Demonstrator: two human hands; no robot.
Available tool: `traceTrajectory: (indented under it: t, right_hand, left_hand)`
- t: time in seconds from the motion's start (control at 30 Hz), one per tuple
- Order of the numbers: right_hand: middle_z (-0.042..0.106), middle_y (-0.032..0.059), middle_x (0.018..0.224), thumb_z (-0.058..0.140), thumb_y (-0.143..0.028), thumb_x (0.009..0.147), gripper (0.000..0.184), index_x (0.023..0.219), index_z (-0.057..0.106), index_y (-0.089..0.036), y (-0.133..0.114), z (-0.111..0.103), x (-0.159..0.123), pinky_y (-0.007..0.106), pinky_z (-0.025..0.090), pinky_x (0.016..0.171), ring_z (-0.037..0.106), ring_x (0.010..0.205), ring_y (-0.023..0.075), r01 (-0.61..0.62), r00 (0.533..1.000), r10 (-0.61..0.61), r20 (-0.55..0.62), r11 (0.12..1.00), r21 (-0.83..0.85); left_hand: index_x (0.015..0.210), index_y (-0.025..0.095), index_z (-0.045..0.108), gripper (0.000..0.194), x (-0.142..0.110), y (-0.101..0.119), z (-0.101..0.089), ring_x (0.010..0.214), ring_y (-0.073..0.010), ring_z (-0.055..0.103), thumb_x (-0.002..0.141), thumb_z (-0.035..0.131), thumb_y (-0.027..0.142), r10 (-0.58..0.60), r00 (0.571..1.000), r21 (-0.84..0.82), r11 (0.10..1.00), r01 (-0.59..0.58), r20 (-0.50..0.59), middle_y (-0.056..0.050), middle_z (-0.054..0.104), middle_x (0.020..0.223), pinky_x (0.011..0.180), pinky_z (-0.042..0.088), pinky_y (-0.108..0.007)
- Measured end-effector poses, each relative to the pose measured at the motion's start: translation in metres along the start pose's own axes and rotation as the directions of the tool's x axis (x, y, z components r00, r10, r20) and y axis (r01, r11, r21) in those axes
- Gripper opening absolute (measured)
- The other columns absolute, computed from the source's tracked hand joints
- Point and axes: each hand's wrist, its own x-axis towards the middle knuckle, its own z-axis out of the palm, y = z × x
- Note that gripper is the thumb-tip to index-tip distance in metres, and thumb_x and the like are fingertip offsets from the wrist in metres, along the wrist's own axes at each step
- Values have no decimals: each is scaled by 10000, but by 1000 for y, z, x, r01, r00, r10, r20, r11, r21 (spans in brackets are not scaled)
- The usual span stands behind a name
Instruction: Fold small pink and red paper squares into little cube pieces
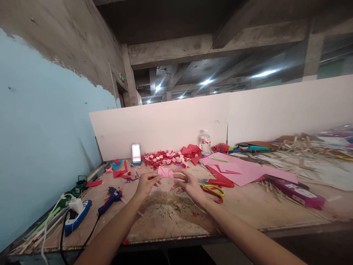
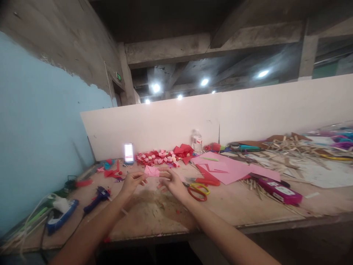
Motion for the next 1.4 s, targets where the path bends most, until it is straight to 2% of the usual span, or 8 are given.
traceTrajectory:
  t: [0.1,0.2,0.37,0.53,0.73,1.13,1.33,1.4]
  right_hand:
    - [797,62,959,947,-411,698,396,990,801,-187,0,3,1,280,591,589,777,717,199,21,1000,-21,13,999,-44]
    - [776,64,833,994,-509,655,428,865,837,-171,1,4,2,291,593,613,778,750,224,22,999,-22,-29,1000,-5]
    - [806,89,929,1045,-577,572,473,771,860,-190,-2,2,-1,312,616,652,780,806,240,60,997,-56,-57,997,56]
    - [817,101,933,1057,-544,570,432,769,884,-202,-4,1,-3,332,638,700,761,843,247,70,997,-68,-38,996,50]
    - [815,88,1016,1085,-481,530,409,788,900,-222,-2,2,-3,336,653,718,730,830,217,76,997,-75,-9,994,74]
    - [720,26,743,1058,-520,560,398,676,847,-202,-1,9,-5,336,642,735,650,714,176,102,995,-102,4,995,11]
    - [720,28,781,993,-587,680,445,745,824,-180,-1,11,-10,346,627,743,668,702,177,159,983,-147,110,982,-103]
    - [739,46,826,971,-587,727,435,776,823,-180,1,12,-11,349,610,757,683,723,184,191,974,-165,156,967,-168]
  left_hand:
    - [714,155,849,475,-1,1,3,597,-193,694,624,951,610,6,1000,-17,1000,-6,-6,-86,757,667,542,539,-276]
    - [726,160,855,424,-2,2,6,578,-191,691,590,972,544,7,1000,-38,999,-8,-10,-82,762,661,534,535,-274]
    - [693,172,837,323,-5,7,6,576,-177,682,540,987,414,28,1000,-71,997,-29,-7,-61,750,634,557,539,-266]
    - [619,177,785,331,-8,13,4,560,-134,634,498,1021,375,63,998,-83,995,-63,4,-29,726,645,556,521,-244]
    - [637,180,812,346,-9,16,3,565,-154,648,517,1037,414,97,995,-51,994,-95,37,-43,738,636,553,531,-257]
    - [590,184,775,386,-16,20,-1,515,-149,634,566,1025,477,104,995,5,995,-104,0,-54,733,585,527,533,-259]
    - [688,176,733,448,-18,22,-6,565,-143,670,557,1043,471,64,997,-24,998,-65,-32,-19,729,632,554,549,-242]
    - [833,179,752,500,-19,24,-7,627,-150,701,526,1060,427,97,995,-60,993,-100,-38,-23,786,770,556,553,-236]
